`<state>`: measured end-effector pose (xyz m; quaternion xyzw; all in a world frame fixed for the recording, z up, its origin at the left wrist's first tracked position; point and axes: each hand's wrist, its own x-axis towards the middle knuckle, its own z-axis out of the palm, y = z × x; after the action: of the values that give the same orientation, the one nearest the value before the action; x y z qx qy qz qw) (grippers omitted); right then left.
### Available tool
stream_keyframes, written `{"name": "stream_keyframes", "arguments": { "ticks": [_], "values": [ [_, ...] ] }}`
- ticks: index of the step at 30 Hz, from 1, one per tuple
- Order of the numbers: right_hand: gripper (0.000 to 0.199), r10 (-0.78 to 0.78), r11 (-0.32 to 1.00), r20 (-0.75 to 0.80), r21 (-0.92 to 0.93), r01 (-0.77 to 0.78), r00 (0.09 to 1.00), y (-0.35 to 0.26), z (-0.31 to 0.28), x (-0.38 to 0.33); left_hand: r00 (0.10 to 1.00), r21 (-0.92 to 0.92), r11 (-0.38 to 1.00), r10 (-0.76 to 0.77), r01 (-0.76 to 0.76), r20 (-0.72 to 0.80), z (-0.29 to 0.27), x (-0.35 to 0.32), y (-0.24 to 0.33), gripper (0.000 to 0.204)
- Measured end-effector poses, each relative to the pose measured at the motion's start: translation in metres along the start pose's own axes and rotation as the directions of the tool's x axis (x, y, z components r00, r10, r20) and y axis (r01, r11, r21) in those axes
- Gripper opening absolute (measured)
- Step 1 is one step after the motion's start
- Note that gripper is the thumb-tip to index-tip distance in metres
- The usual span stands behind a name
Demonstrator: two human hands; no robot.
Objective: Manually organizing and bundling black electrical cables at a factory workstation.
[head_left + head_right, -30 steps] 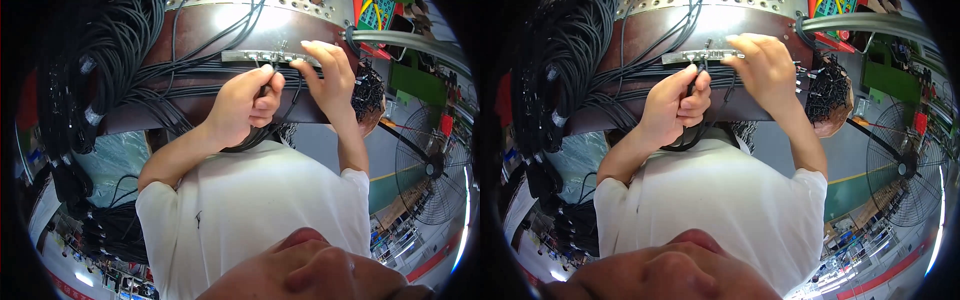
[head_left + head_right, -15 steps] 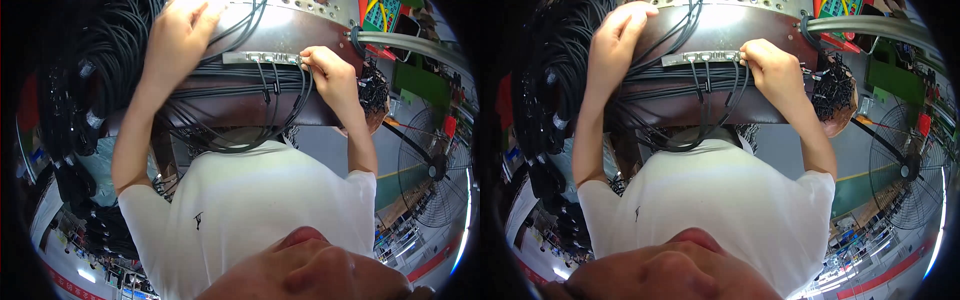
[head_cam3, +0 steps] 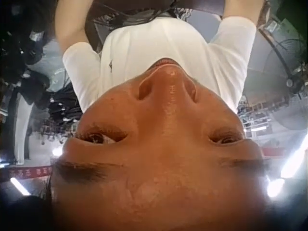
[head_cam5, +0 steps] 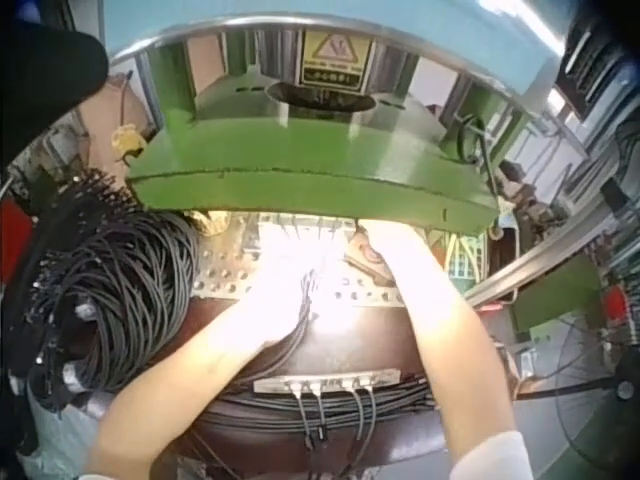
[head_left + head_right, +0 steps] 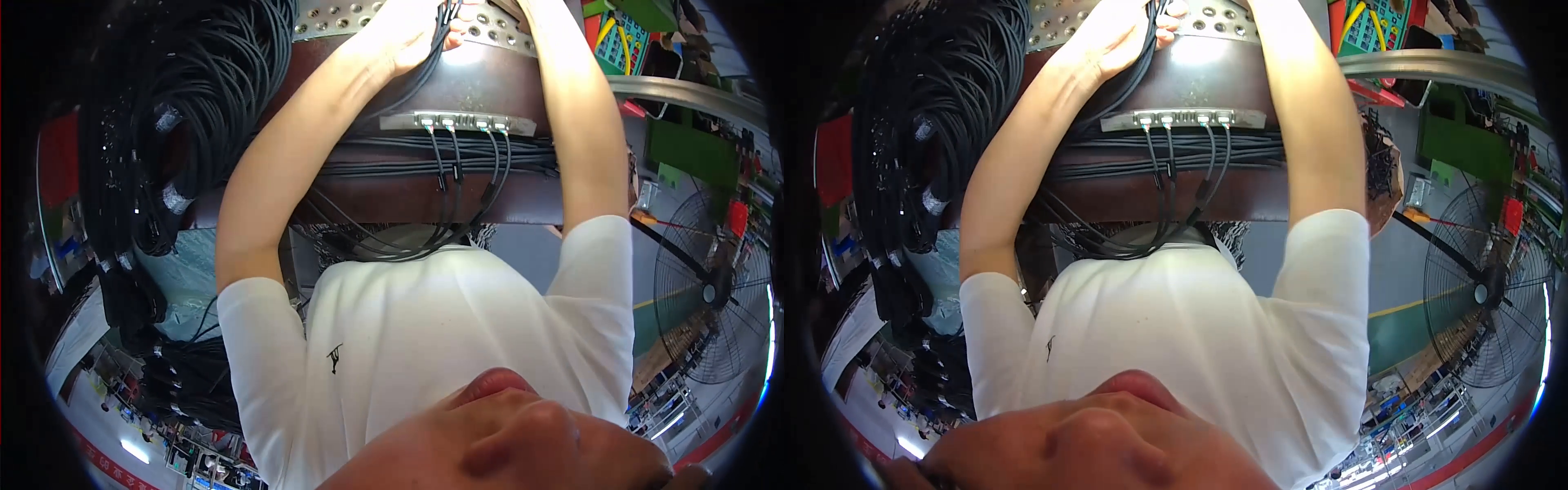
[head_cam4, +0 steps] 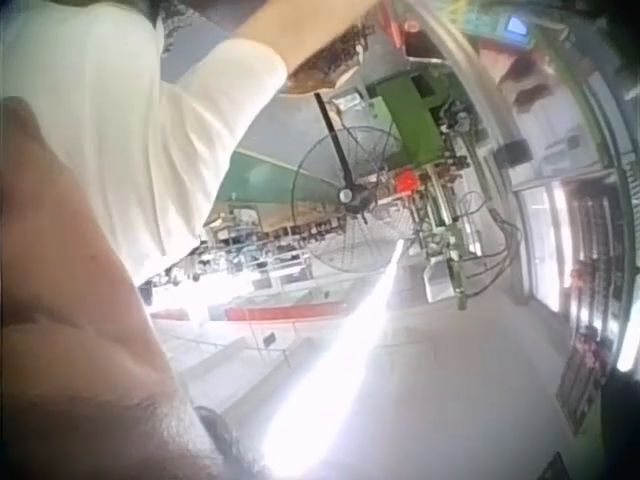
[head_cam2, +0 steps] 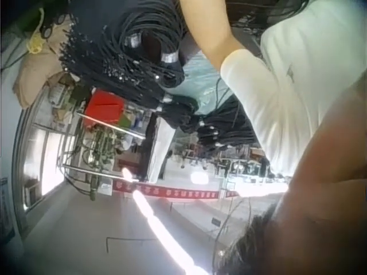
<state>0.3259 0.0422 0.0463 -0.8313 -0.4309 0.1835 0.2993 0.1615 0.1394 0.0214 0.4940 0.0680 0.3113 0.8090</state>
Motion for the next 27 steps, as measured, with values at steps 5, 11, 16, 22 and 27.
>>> {"name": "stream_keyframes", "arguments": {
  "ticks": [5,11,16,22,27],
  "values": [
    [0.022,-0.282,0.949,-0.210,-0.204,0.240,0.936,0.015,0.022,-0.009,0.794,-0.352,0.719,-0.590,0.599,0.147,-0.021,-0.030,0.026,0.029],
    [0.019,-0.374,0.924,-0.204,0.003,0.383,0.905,-0.027,0.050,-0.041,0.664,-0.214,0.643,-0.747,0.736,0.039,0.011,-0.087,0.039,0.028],
    [0.020,-0.070,0.960,0.013,0.274,0.063,0.997,0.012,0.052,-0.064,0.797,-0.569,0.645,-0.603,0.510,0.031,-0.070,-0.126,0.128,0.027],
    [0.039,-0.656,0.700,-0.202,-0.523,0.487,0.727,-0.003,0.062,-0.105,0.777,0.562,0.628,-0.110,0.538,-0.620,-0.168,-0.147,0.217,0.065],
    [0.023,-0.540,0.824,-0.029,-0.221,0.521,0.841,-0.005,0.071,-0.163,0.700,0.502,0.546,-0.690,0.671,-0.186,-0.072,-0.154,0.125,0.054]
  ]
}}
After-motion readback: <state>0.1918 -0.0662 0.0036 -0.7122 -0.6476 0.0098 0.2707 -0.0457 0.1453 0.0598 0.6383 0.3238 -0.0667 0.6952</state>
